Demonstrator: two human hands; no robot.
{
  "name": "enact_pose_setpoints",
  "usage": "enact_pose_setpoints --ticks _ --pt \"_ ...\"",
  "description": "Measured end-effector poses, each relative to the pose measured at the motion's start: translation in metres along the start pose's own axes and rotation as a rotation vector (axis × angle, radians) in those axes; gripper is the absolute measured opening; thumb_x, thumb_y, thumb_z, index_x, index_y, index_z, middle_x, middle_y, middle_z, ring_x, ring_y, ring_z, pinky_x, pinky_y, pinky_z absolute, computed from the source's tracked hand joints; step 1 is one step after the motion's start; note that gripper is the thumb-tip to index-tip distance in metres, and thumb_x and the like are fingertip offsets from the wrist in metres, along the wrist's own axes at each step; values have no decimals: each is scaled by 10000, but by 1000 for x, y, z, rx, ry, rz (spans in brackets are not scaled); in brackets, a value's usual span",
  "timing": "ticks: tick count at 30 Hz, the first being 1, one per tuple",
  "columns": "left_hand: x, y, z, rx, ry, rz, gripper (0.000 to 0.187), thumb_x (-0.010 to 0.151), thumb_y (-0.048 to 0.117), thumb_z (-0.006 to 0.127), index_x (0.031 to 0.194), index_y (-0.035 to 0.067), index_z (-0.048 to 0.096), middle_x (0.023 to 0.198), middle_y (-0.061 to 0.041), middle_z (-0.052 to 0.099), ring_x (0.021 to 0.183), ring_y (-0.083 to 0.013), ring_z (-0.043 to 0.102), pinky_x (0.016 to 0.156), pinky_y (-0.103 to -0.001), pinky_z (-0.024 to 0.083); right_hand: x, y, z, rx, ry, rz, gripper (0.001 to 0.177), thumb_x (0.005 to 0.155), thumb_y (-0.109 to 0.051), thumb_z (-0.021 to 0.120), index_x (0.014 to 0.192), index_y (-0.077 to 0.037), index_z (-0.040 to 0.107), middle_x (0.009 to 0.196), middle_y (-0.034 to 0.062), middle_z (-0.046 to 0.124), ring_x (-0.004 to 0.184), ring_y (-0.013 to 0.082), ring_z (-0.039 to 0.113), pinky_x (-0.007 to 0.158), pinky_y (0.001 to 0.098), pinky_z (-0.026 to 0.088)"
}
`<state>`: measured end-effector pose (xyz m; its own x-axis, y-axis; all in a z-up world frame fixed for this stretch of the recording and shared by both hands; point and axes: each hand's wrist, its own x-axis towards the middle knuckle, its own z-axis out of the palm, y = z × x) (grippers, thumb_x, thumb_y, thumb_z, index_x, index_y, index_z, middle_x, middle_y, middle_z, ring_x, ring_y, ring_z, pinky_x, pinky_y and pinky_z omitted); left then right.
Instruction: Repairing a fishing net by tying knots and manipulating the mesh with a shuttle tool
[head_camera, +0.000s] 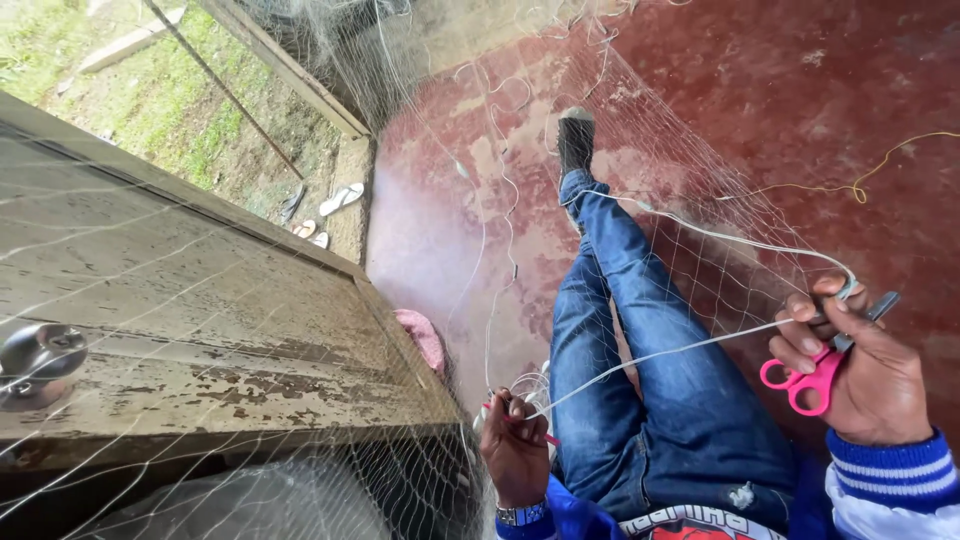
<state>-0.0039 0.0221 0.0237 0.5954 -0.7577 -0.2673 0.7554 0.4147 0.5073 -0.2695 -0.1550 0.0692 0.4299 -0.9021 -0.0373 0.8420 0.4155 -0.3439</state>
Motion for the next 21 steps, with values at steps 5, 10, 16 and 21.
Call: enact_pose_setpoints --ticks 5,10,16,21 --pt "2 1 -5 -9 -14 -19 130 926 184 430 951 83 508 648 -4 478 507 -76 381 445 -235 293 -1 2 -5 -55 -5 -24 169 895 -51 455 1030 -93 548 871 82 532 638 99 433 491 205 358" --pt "10 2 0 -79 -75 -29 157 942 194 399 935 82 509 656 -5 515 497 -81 409 448 -241 321 -2 6 -5 -56 -26 -30 182 891 -46 450 1035 -93 551 869 84 532 639 101 437 487 206 367" --pt "34 3 -6 -341 -94 -267 156 910 221 466 913 108 575 678 22 567 621 -129 521 576 -283 381 -5 14 -8 -9 -40 23 188 865 -35 478 1043 -86 507 907 108 505 678 131 430 515 234 358" --pt "29 5 9 -315 -49 -221 165 912 211 453 902 90 565 589 25 498 612 -120 433 551 -276 327 -5 10 -7 -36 -7 -26 190 875 -40 459 1026 -122 541 931 105 501 644 106 423 496 207 364"
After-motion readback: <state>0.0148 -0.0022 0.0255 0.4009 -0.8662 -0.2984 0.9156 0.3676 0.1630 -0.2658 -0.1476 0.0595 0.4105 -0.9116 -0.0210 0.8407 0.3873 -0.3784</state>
